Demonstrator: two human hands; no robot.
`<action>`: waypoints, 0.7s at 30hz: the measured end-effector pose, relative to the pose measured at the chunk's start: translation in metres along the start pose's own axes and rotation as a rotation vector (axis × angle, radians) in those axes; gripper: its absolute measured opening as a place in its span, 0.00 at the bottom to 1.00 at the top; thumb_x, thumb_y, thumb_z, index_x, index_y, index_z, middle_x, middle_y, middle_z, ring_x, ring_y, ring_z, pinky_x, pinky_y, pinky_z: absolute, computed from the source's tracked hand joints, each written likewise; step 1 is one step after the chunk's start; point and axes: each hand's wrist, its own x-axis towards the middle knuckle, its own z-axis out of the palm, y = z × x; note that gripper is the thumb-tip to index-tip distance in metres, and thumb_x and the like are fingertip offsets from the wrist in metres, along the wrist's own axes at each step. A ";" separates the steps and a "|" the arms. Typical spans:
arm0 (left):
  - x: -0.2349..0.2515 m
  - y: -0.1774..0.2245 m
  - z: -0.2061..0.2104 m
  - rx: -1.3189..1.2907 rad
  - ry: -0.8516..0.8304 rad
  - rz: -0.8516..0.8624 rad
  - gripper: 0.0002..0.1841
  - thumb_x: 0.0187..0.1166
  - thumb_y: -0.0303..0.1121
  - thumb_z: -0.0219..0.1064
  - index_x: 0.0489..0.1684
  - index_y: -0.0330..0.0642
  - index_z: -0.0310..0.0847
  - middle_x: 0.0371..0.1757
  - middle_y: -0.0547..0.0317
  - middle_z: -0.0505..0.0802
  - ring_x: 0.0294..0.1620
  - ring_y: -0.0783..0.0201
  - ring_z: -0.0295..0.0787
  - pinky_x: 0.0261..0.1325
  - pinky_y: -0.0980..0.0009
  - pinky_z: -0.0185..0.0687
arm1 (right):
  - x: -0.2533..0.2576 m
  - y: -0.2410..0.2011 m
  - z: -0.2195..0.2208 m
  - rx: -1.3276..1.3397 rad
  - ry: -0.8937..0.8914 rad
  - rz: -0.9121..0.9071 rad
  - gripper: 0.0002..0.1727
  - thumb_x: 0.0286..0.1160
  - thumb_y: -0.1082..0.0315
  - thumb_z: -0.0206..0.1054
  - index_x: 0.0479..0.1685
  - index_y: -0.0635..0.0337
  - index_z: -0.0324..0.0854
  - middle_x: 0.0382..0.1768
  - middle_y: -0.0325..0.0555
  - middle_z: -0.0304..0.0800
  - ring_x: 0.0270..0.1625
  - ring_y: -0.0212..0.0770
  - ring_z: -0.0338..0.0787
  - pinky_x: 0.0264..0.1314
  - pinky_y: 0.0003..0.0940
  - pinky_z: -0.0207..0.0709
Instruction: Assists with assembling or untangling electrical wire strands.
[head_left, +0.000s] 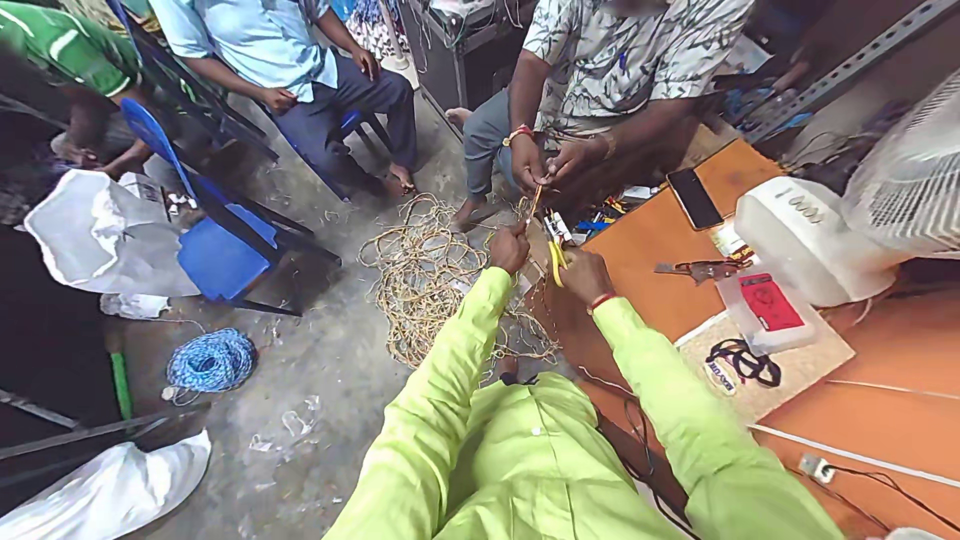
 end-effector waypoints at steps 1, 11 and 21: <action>0.001 -0.002 0.000 -0.015 0.004 0.006 0.19 0.87 0.29 0.54 0.70 0.38 0.85 0.57 0.39 0.94 0.62 0.44 0.90 0.70 0.43 0.77 | -0.010 0.003 -0.001 0.084 0.022 0.034 0.23 0.80 0.52 0.71 0.47 0.69 0.87 0.39 0.65 0.91 0.45 0.64 0.91 0.52 0.67 0.81; 0.000 -0.004 0.000 -0.062 0.040 -0.015 0.18 0.89 0.34 0.56 0.66 0.39 0.88 0.54 0.40 0.94 0.59 0.44 0.91 0.67 0.43 0.79 | -0.071 0.089 0.010 -0.007 -0.054 0.621 0.35 0.79 0.44 0.68 0.66 0.71 0.81 0.64 0.70 0.86 0.71 0.66 0.84 0.74 0.65 0.73; 0.003 -0.012 0.001 0.023 -0.043 -0.090 0.20 0.90 0.34 0.53 0.73 0.38 0.82 0.58 0.36 0.92 0.59 0.40 0.90 0.64 0.39 0.80 | -0.034 0.133 -0.034 -0.136 -0.011 0.744 0.23 0.80 0.62 0.66 0.66 0.72 0.80 0.69 0.70 0.83 0.76 0.64 0.82 0.76 0.62 0.74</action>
